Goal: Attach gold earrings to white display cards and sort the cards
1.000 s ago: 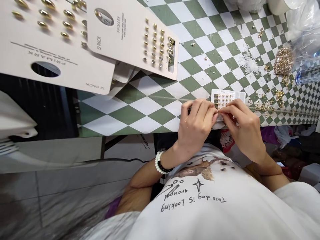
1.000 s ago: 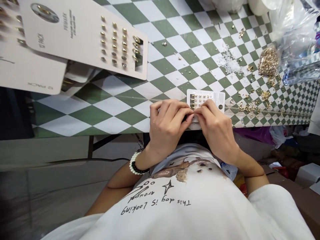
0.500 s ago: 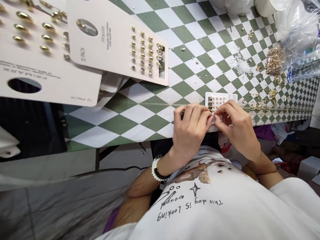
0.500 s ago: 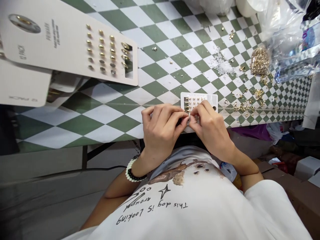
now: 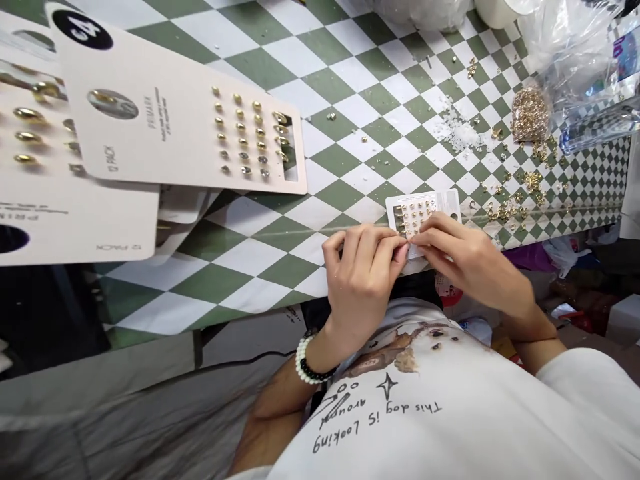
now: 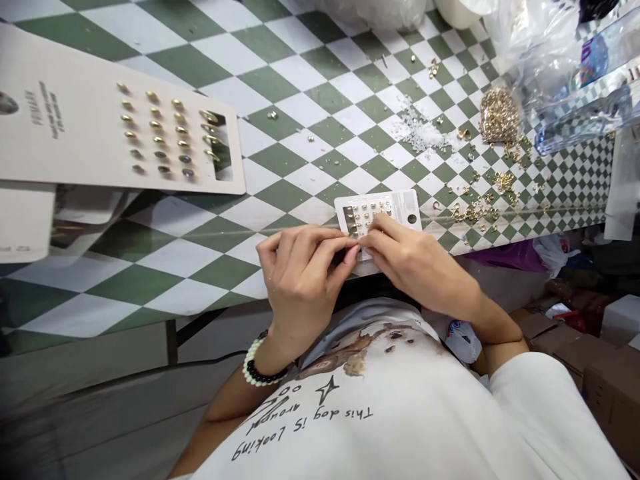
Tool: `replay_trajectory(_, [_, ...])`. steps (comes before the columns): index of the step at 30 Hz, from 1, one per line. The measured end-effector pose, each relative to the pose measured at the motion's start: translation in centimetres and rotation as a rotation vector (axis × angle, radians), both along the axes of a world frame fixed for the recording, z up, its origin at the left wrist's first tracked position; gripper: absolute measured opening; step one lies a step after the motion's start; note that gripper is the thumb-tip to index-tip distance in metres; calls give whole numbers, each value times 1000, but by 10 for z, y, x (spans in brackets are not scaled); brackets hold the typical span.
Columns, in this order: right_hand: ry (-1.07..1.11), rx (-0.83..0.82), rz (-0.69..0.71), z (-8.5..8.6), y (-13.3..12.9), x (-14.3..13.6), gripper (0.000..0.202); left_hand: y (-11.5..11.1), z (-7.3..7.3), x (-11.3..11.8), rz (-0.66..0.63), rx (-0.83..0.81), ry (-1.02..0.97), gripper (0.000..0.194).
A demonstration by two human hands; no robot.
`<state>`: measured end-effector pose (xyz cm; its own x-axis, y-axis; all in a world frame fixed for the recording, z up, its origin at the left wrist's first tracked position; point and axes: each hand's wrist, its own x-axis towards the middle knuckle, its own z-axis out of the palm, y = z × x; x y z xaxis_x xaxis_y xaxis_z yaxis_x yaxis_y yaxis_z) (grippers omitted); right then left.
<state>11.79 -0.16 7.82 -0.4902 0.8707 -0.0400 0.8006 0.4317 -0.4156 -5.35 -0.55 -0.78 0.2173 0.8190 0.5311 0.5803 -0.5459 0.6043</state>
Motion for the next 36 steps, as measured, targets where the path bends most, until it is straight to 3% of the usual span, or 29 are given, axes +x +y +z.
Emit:
replay_trajectory(2, [168, 48, -84, 2, 16, 23, 10, 0, 1, -1, -2, -17, -4, 8])
replay_trajectory(6, [247, 241, -481, -12, 56, 69, 2, 0, 2, -2, -12, -32, -8, 10])
replay_trajectory(9, [220, 165, -567, -28, 73, 82, 2, 1, 3, -3, -17, -36, -11, 10])
replay_trajectory(13, [211, 154, -603, -37, 70, 75, 1, 0, 3, -4, -27, -39, -9, 11])
replay_trajectory(22, [15, 214, -578, -45, 74, 73, 6, 1, 3, -4, -26, -47, 1, 11])
replay_trajectory(25, [-32, 238, -522, -38, 70, 70, 9, 1, 4, -3, -14, -40, -6, 11])
replay_trajectory(28, [78, 241, -427, -20, 47, 50, 13, 1, 3, -2, -8, -40, -16, 9])
replay_trajectory(31, [211, 134, -259, -8, 13, 20, 7, 0, 2, 0, 13, -33, -26, 8])
replay_trajectory(33, [214, 86, -195, -8, -6, 3, 2, 0, 0, 2, 37, -13, -27, 10])
replay_trajectory(36, [159, 108, -223, -19, -21, -13, 7, 0, -3, 5, 63, 1, -38, 12])
